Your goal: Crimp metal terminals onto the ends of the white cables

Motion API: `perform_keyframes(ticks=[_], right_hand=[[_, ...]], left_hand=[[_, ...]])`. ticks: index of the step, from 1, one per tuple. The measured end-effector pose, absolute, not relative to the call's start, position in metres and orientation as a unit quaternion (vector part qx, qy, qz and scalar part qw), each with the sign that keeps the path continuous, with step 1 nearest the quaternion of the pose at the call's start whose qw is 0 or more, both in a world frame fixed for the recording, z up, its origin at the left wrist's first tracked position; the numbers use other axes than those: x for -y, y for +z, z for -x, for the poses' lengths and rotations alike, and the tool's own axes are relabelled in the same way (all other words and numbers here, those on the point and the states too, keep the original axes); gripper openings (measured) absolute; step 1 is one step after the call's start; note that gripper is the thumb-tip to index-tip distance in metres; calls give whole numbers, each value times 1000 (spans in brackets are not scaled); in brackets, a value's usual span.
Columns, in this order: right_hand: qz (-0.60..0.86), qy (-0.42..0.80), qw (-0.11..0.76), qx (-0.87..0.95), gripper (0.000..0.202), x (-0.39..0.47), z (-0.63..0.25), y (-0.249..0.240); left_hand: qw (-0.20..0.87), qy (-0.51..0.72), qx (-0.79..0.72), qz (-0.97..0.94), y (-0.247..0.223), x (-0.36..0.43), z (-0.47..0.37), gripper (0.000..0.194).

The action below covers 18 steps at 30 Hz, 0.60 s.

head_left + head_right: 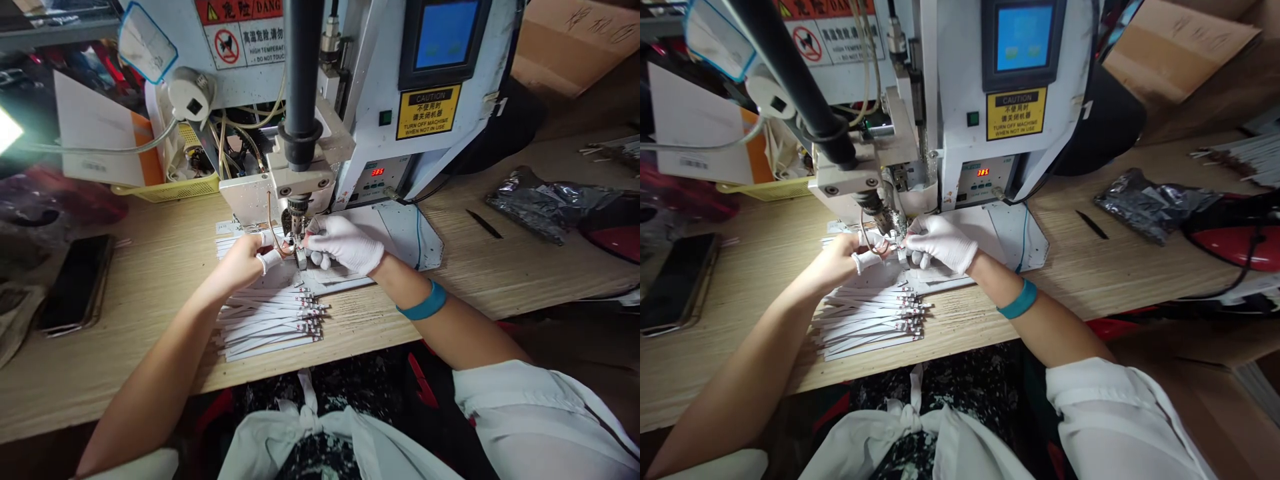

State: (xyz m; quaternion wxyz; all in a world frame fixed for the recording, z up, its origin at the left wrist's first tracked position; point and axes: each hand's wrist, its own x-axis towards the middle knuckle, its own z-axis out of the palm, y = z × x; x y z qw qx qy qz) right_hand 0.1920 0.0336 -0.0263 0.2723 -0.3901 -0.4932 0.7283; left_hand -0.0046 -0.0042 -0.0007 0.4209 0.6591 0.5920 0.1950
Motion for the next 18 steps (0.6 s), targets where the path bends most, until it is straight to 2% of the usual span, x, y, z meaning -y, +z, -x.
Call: perform_keyframes(ticks=[18], right_hand=[[411,727,250,490,14,-32,-189,-17]], left_hand=[[449,205,-577,-650,1,3,0,39]])
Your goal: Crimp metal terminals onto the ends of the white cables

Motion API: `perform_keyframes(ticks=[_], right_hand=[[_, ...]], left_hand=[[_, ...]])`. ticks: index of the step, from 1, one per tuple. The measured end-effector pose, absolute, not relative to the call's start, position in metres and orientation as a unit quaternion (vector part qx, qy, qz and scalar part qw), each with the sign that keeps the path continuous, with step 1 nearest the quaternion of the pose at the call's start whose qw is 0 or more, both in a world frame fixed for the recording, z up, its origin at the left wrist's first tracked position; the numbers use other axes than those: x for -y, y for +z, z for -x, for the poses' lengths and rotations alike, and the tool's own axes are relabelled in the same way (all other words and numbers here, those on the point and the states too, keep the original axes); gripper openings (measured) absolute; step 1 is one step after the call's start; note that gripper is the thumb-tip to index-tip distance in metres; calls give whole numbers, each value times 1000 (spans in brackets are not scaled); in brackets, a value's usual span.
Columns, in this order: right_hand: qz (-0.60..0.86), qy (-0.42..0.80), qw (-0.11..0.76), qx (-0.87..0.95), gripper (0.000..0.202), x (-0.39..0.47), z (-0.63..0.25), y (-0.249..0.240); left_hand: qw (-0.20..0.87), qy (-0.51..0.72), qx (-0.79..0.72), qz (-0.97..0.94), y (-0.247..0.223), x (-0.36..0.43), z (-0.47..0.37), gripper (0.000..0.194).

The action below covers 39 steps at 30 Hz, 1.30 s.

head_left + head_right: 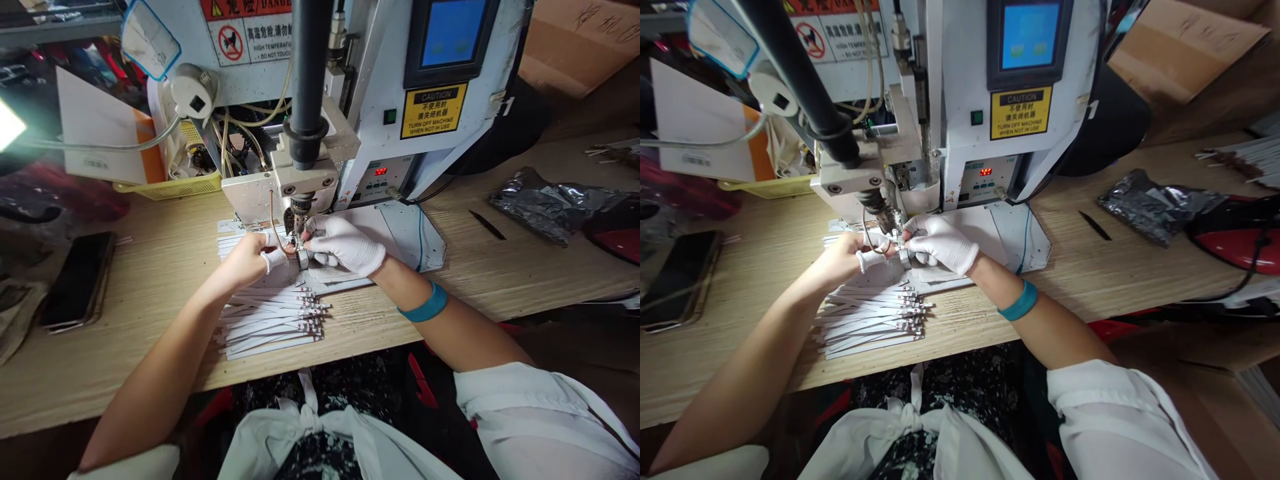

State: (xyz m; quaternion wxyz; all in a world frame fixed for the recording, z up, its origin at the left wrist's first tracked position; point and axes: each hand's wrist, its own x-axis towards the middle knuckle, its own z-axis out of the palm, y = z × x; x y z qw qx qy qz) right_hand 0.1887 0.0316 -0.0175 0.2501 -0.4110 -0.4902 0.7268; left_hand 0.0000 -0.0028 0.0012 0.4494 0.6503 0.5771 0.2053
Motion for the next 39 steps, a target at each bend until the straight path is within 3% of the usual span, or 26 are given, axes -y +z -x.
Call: perform_keyframes(ticks=[19,29,39], right_hand=[[394,727,268,495,15,-32,-190,-22],[382,717,274,515,20,-32,-191,-26],[370,571,350,644,17,-29,-191,-30]], left_hand=[[492,254,-555,-621,-3,-1,-2,24],[475,239,-570,-627,-1,0,-1,35],[438,242,-570,-651,-5,2,0,35]])
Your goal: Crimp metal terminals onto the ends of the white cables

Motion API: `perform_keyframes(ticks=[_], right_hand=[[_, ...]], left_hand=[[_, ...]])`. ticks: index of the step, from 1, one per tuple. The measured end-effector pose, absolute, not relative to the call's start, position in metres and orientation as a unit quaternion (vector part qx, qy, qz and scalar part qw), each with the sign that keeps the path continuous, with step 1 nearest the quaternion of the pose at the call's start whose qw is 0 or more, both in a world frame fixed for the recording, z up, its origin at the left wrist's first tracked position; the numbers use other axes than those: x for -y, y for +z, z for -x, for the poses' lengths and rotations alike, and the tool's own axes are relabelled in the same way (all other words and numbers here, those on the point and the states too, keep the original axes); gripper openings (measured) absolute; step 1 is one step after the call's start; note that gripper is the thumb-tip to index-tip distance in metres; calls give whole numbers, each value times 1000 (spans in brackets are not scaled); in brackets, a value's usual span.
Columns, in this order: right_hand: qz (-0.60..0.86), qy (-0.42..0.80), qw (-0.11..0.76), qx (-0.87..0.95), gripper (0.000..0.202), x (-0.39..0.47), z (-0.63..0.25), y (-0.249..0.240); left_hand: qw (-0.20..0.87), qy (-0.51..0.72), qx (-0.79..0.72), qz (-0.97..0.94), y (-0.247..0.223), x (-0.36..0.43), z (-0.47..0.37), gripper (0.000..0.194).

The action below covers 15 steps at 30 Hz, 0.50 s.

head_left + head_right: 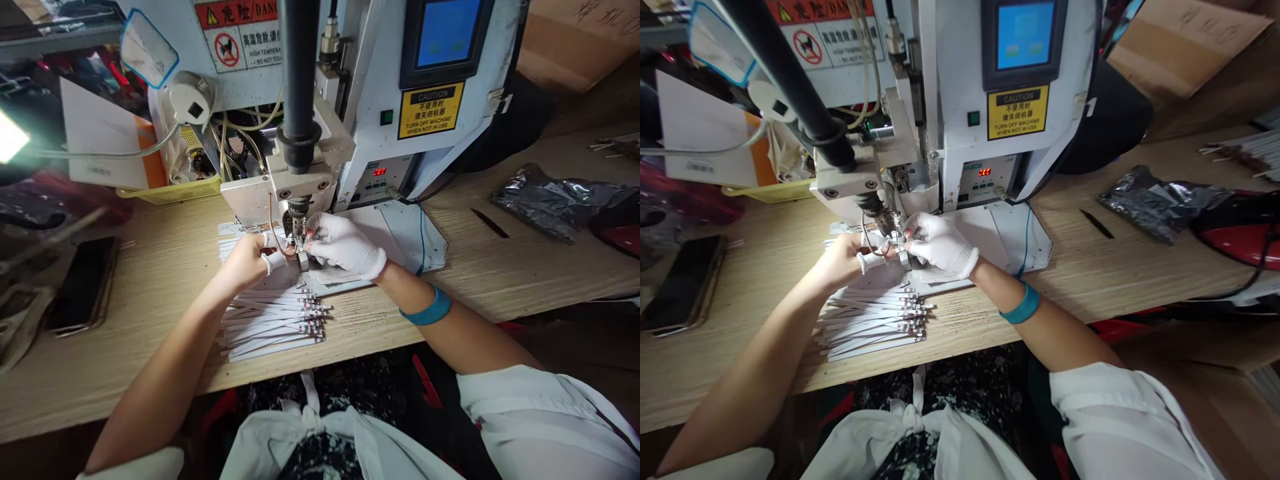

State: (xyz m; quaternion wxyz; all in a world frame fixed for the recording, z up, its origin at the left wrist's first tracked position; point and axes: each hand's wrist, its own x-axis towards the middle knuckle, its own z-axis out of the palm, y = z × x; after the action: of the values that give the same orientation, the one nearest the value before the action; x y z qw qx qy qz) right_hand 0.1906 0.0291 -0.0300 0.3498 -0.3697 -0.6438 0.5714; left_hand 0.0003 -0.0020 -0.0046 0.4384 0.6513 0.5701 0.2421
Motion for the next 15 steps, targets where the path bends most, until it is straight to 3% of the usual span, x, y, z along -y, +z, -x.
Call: perform_keyframes(ticks=[8,12,15], right_hand=[[397,594,297,633,19,-41,-208,-20],[466,472,307,682,14,-59,-229,-15],[501,313,248,768,14,-65,-233,-20]], left_hand=[[391,154,-595,-685,17,12,8,36],[360,61,-579,-729,19,17,13,21],[228,38,-630,-742,7,15,7,22]])
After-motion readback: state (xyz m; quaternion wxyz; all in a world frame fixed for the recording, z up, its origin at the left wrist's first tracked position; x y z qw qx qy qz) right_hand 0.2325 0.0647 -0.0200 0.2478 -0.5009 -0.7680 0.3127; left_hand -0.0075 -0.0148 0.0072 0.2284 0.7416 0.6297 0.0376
